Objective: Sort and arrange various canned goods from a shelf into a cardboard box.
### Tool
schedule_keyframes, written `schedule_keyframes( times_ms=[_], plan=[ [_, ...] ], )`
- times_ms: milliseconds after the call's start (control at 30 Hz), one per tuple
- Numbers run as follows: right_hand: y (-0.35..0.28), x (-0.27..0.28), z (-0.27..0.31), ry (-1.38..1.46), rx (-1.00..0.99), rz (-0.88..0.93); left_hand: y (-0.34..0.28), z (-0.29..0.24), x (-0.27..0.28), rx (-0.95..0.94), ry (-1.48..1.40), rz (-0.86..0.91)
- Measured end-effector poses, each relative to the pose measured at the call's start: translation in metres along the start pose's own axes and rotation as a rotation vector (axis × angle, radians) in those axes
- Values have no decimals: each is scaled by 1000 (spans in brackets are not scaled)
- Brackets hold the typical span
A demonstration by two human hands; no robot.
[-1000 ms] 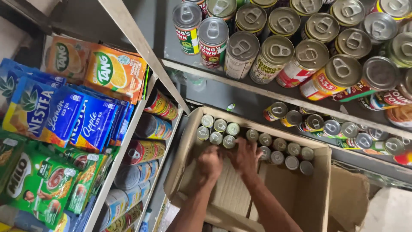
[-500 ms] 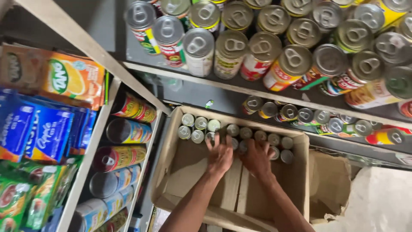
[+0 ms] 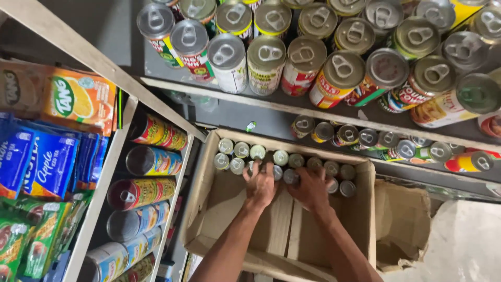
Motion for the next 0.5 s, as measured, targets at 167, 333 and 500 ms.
schedule_keyframes(
  times_ms=[167,333,500],
  plan=[
    [11,2,-19,32,-38,-98,8,-18,38,26,-43,-3],
    [34,-16,-24,21,-55,-169,42,-28,44,55,-58,-38],
    [46,-17,-18,4,-153,-22,56,-25,22,140,35,237]
  ],
)
Point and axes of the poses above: each hand's wrist, its own y-axis towards the middle knuckle, its own x-axis out of the back of the hand, z = x × y, the point moved 5 cm from there along y, towards the middle knuckle, and after that the axes turned 3 degrees about x, right-handed, at the moved point
